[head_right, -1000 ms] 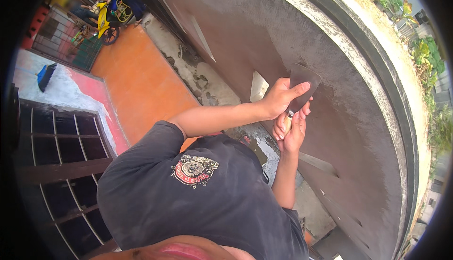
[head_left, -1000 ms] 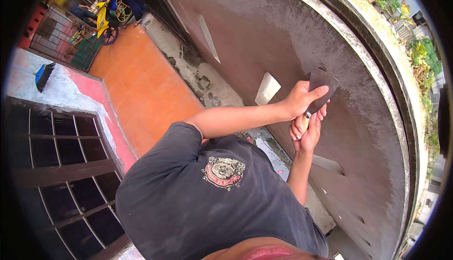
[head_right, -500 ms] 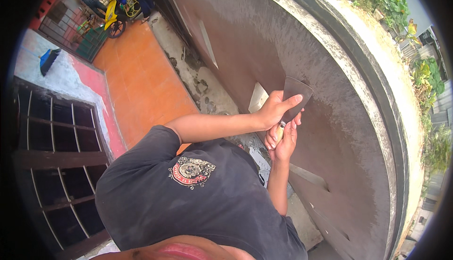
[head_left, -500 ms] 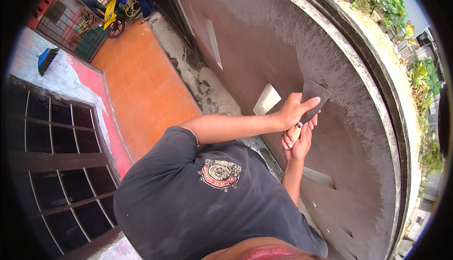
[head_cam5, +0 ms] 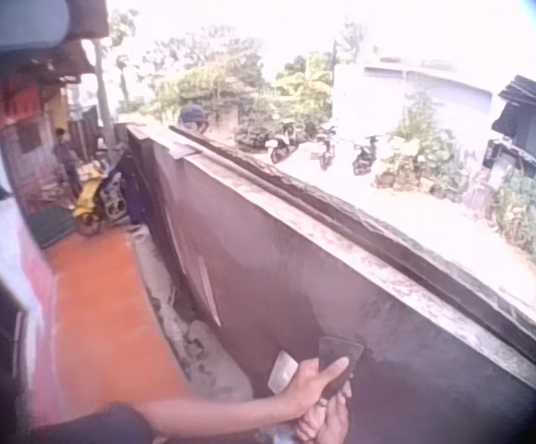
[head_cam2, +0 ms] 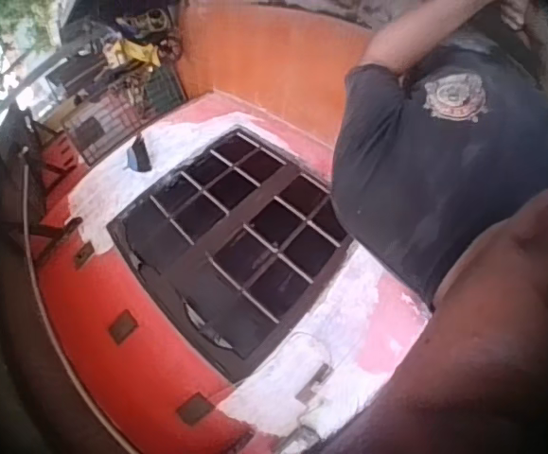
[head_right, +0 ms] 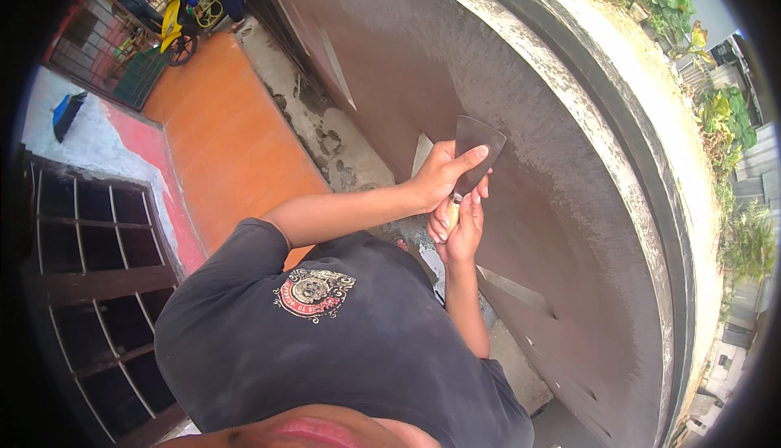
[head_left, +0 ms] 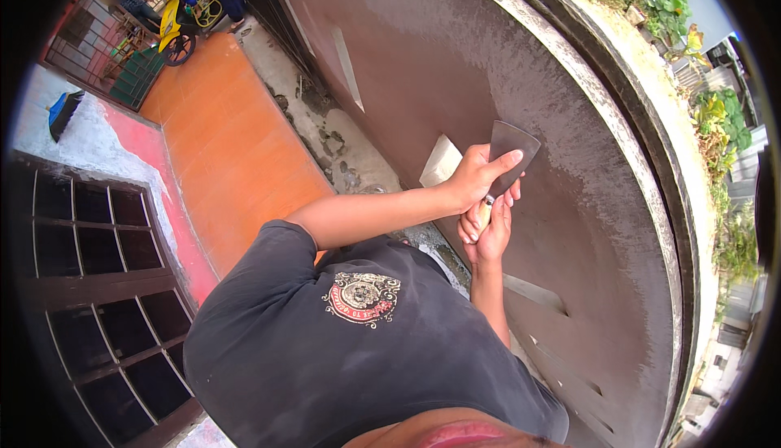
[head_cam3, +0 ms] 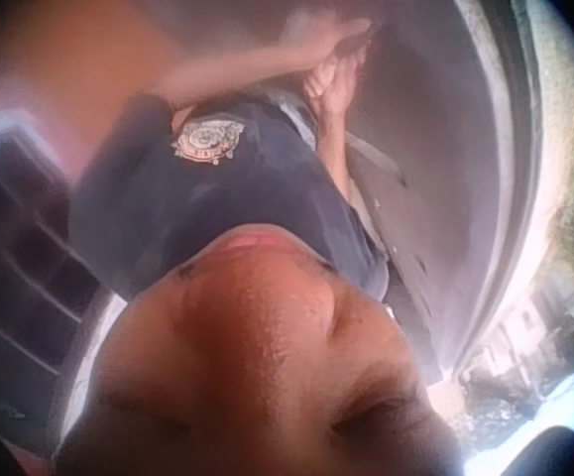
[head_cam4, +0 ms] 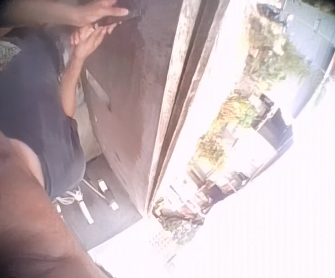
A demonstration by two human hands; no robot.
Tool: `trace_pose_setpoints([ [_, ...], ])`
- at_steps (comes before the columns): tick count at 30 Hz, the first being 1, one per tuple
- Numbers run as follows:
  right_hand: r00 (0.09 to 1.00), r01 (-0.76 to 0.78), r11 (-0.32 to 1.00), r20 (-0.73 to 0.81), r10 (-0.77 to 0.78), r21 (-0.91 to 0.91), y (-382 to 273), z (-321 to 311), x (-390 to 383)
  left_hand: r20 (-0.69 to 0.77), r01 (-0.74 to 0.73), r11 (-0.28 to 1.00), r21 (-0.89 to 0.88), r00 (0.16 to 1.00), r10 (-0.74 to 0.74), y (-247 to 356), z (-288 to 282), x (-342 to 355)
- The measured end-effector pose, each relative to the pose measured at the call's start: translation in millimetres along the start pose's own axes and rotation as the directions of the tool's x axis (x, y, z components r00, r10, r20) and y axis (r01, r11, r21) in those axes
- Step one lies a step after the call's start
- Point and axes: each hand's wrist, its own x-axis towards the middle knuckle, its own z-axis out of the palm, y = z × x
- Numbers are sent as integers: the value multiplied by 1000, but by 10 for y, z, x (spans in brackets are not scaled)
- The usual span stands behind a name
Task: The person uses a trowel to apply and smooth plaster onto a curved wall surface. They repeatedly scoop material and spread it evenly across the wall, working in sections to create a uniform finish.
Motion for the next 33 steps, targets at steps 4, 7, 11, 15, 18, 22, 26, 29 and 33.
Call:
trace_pose_setpoints([
  [4,998,-40,998,-43,42,41,124,-84,-4,-23,-95,994,-48,995,94,-107,-82,-27],
  [7,997,-37,997,-65,41,64,153,-104,-20,-19,-148,988,-45,989,148,-133,-103,-30],
  [11,998,-37,999,-52,38,26,144,-81,-20,-57,-86,996,-1,995,86,-130,-112,-27],
  [15,991,-62,998,-116,62,6,145,-31,-16,-54,-108,994,-28,993,107,-126,-124,-34],
  [18,993,-51,999,-106,49,-16,122,27,-12,-51,-53,997,-51,997,51,-86,-120,-27],
  [22,995,-19,998,-99,12,-66,50,98,65,-14,-109,991,-83,994,108,12,-81,23],
  [26,992,-26,999,-128,23,-20,40,168,69,-51,-8,999,-54,999,6,57,-32,2],
  [29,994,-9,999,-105,5,-35,34,196,74,-16,-85,994,-63,996,84,94,-26,10],
  [33,992,-57,998,-116,57,9,65,257,25,-75,0,999,-43,997,-3,120,-42,-45],
])
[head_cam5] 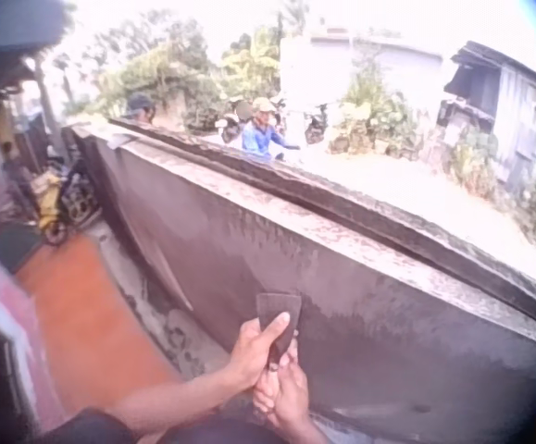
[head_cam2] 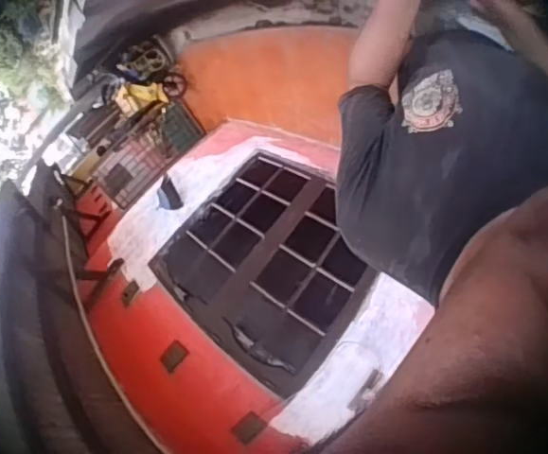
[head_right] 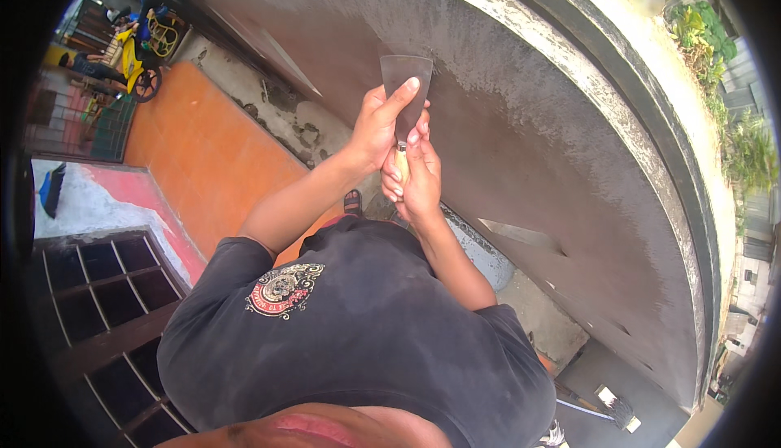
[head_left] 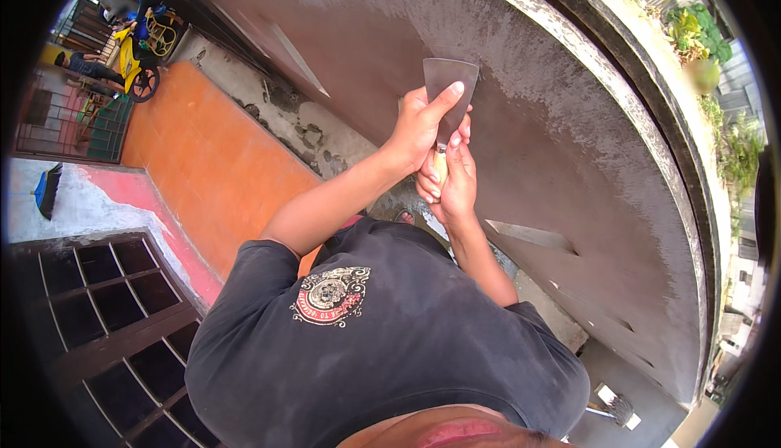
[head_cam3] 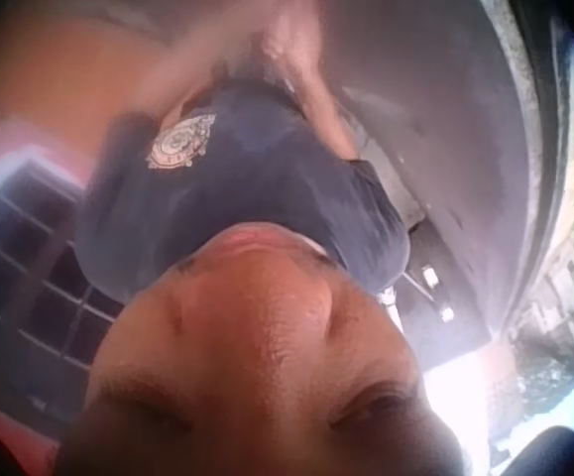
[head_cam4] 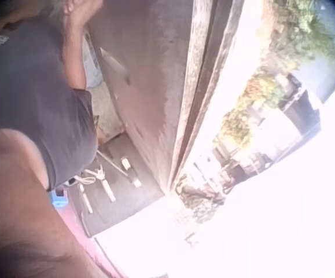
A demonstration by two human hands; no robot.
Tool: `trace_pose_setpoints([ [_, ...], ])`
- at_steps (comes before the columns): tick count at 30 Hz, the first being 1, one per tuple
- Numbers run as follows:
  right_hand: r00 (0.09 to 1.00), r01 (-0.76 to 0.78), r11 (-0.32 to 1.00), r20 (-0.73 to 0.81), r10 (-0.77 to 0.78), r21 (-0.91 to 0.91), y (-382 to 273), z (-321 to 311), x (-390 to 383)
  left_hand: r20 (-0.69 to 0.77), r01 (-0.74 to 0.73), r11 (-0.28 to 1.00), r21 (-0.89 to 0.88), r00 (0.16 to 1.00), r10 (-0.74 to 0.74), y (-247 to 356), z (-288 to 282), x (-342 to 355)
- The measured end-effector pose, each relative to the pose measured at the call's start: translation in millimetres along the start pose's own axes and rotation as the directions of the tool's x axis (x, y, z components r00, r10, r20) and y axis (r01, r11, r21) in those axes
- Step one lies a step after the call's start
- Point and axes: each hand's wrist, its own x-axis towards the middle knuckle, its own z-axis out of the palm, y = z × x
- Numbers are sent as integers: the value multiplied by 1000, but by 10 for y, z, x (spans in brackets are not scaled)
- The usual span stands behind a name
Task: The person uses a trowel to apply and smooth plaster onto a curved wall surface. They repeatedly scoop material and spread it evenly across the wall, working in sections to create a uniform finish.
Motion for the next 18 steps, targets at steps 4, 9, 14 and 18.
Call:
trace_pose_setpoints([
  [4,999,43,999,-14,-43,12,49,43,-13,16,-10,1000,2,1000,10,2,-28,-33],
  [9,999,41,999,-26,-42,-36,51,88,31,40,-2,1000,6,999,1,59,-50,4],
  [14,995,101,995,23,-100,-13,-37,135,105,90,-132,991,6,987,131,213,13,62],
  [18,996,87,995,-33,-85,44,72,116,-38,50,51,999,-18,997,-50,153,36,-57],
])
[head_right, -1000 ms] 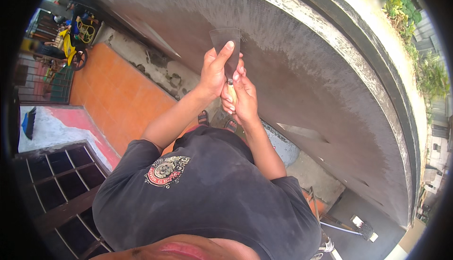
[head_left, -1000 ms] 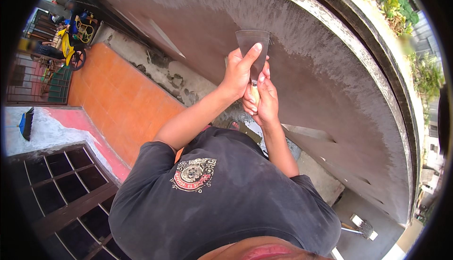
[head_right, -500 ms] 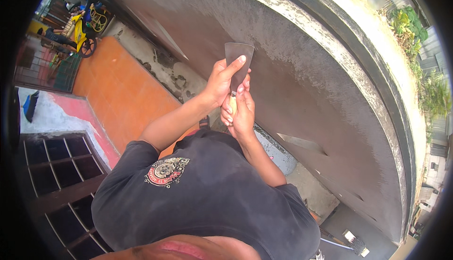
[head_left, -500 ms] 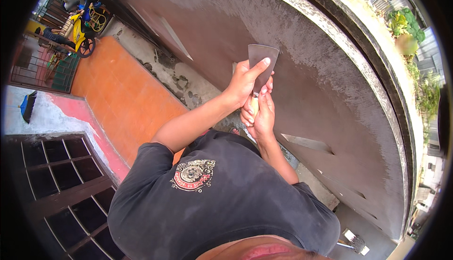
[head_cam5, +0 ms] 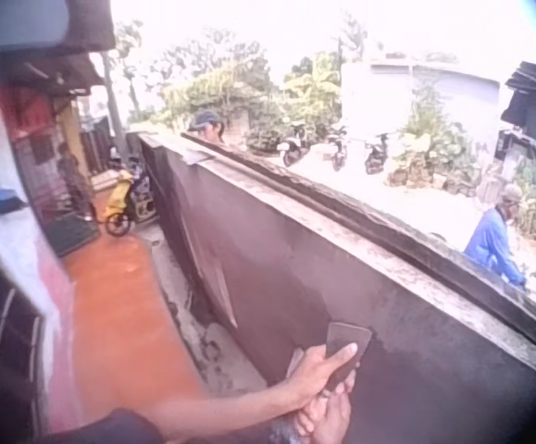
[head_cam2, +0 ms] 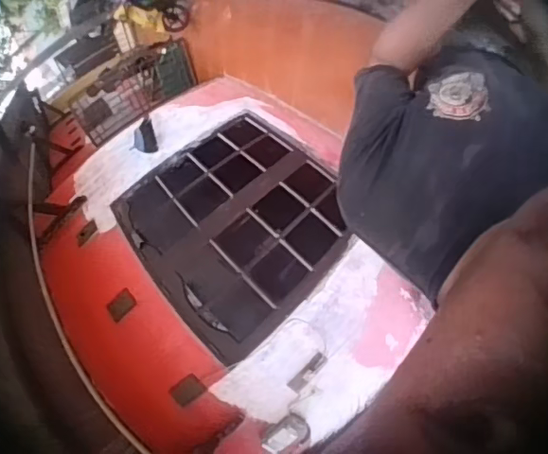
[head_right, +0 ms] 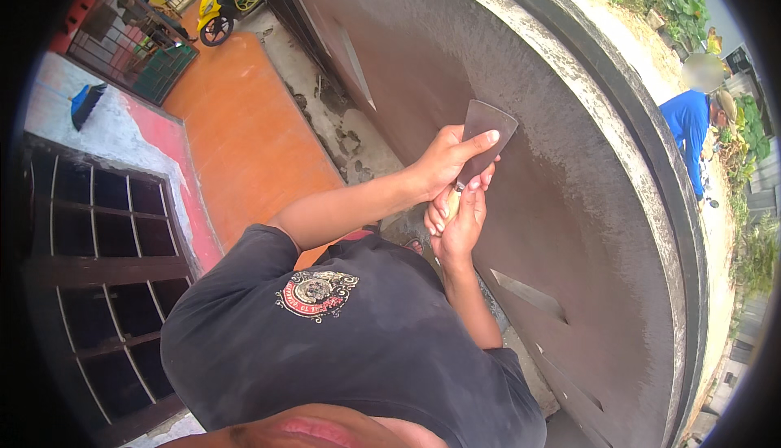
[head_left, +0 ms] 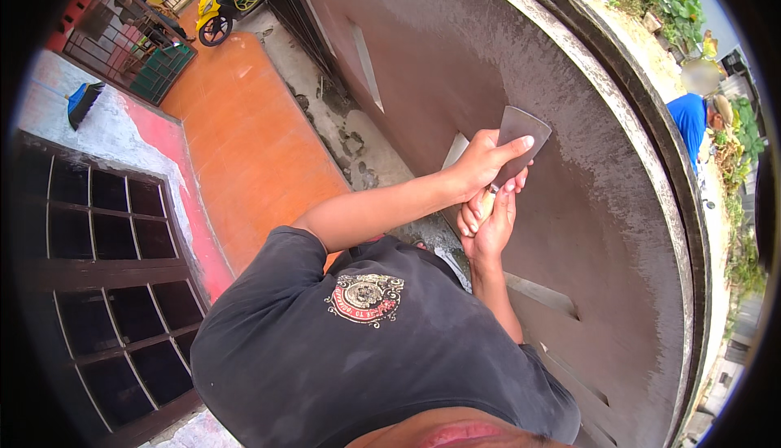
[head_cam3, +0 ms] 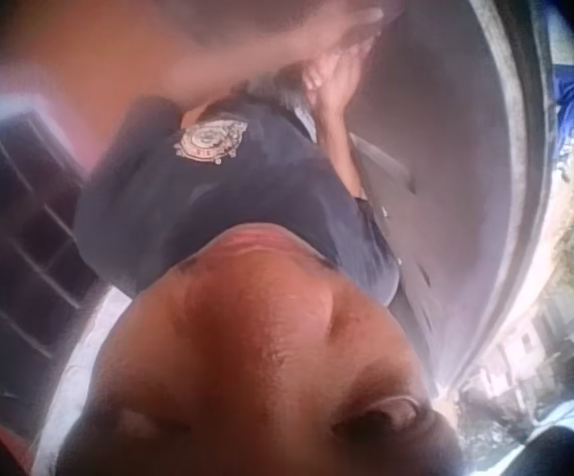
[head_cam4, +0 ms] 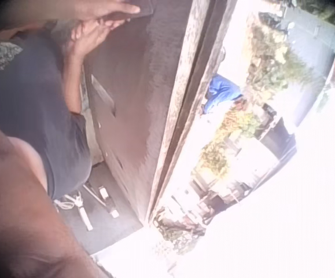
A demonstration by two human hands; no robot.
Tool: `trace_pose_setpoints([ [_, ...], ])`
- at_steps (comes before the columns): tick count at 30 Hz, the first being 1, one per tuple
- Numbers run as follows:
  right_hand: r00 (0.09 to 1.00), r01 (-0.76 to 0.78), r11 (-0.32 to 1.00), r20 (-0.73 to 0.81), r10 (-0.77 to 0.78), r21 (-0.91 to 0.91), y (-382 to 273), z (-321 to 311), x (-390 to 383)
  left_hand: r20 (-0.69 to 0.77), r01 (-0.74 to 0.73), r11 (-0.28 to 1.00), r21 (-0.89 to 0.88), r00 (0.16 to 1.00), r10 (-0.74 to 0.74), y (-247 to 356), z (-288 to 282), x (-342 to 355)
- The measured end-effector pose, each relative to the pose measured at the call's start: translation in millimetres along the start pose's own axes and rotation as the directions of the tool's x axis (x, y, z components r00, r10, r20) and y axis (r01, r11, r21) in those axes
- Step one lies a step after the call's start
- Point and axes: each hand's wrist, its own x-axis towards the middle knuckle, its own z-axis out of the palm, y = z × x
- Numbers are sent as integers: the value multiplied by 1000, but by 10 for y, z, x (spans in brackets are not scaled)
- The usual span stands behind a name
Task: The person uses a trowel to apply and smooth plaster onto a curved wall surface. They repeatedly scoop material and spread it evenly across the wall, working in sections to create a uniform finish.
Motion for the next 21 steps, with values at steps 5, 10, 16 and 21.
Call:
trace_pose_setpoints([
  [5,1000,28,1000,11,-28,5,99,-119,-35,23,-7,999,39,1000,6,-127,-69,17],
  [10,999,34,999,34,-33,-12,83,-171,-24,19,-14,1000,-9,1000,14,-187,-76,59],
  [16,998,34,999,50,-34,-2,63,-169,-48,62,3,1000,11,998,-4,-214,-98,47],
  [21,999,7,1000,50,-7,1,-48,-270,-100,115,2,987,-159,993,16,-321,-76,53],
])
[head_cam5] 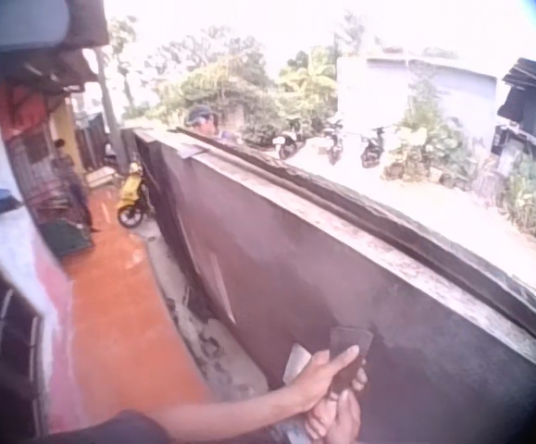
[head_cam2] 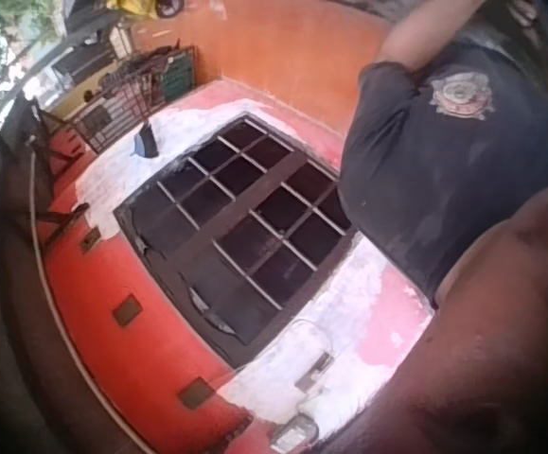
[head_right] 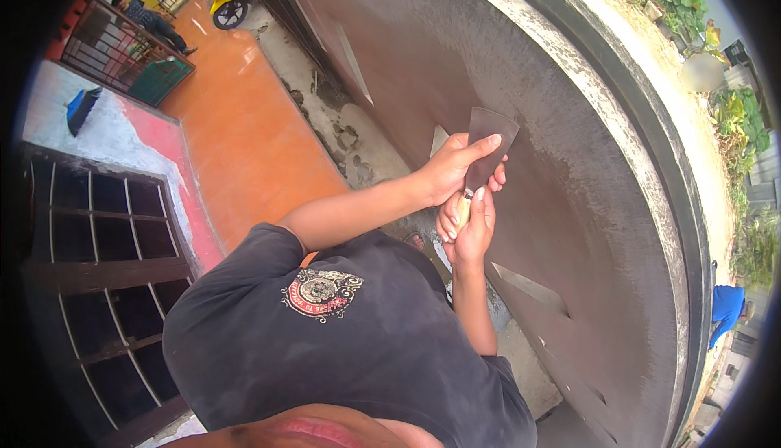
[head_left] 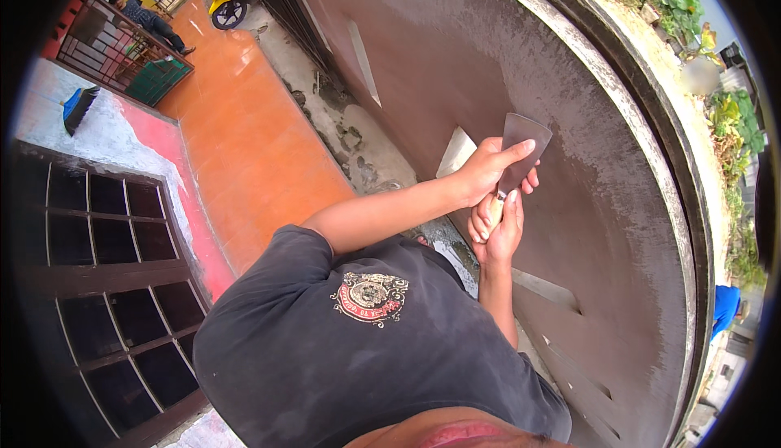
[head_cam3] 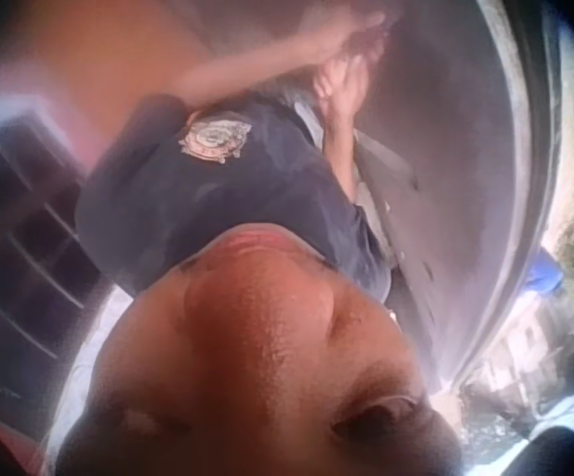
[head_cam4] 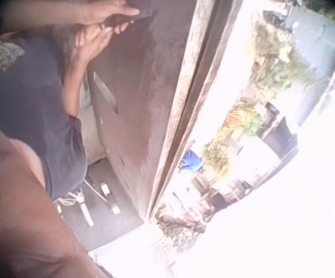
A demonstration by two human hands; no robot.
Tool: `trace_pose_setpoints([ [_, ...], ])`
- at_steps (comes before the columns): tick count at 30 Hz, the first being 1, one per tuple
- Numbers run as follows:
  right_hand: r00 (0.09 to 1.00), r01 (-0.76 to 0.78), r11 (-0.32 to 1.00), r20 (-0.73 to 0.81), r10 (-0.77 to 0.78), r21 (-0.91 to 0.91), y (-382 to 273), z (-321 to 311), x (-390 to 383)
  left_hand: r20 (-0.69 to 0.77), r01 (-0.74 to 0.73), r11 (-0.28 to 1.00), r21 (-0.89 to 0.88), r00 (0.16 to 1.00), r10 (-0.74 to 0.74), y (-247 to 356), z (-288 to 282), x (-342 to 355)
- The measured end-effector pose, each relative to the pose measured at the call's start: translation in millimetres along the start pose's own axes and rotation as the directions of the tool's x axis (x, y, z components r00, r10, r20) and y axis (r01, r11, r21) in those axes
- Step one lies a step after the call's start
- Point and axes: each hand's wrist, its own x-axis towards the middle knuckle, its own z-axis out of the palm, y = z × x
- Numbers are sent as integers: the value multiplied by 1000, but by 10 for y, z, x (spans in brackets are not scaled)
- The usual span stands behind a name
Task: The person uses a trowel to apply and smooth plaster onto a curved wall surface. They repeatedly scoop material and spread it evenly across the wall, working in sections to create a uniform finish.
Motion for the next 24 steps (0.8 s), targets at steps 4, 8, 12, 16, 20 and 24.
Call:
trace_pose_setpoints([
  [4,1000,-7,1000,16,6,28,25,-52,-39,-99,17,998,54,995,-12,-67,0,-3],
  [8,999,-11,1000,-48,11,0,99,-39,-36,-125,-72,977,202,987,98,-60,0,-13],
  [12,1000,12,998,-21,-14,-59,93,-49,-10,-159,-60,977,206,983,94,-59,3,-3],
  [16,1000,15,995,-25,-18,-95,94,-89,3,-164,-66,976,208,981,101,-100,-16,29],
  [20,998,7,995,-56,-12,-101,124,-99,-27,-169,-49,978,205,982,85,-154,-36,22],
  [24,998,-28,992,-63,20,-124,63,-70,-1,-235,-1,983,184,971,45,-136,-33,39],
])
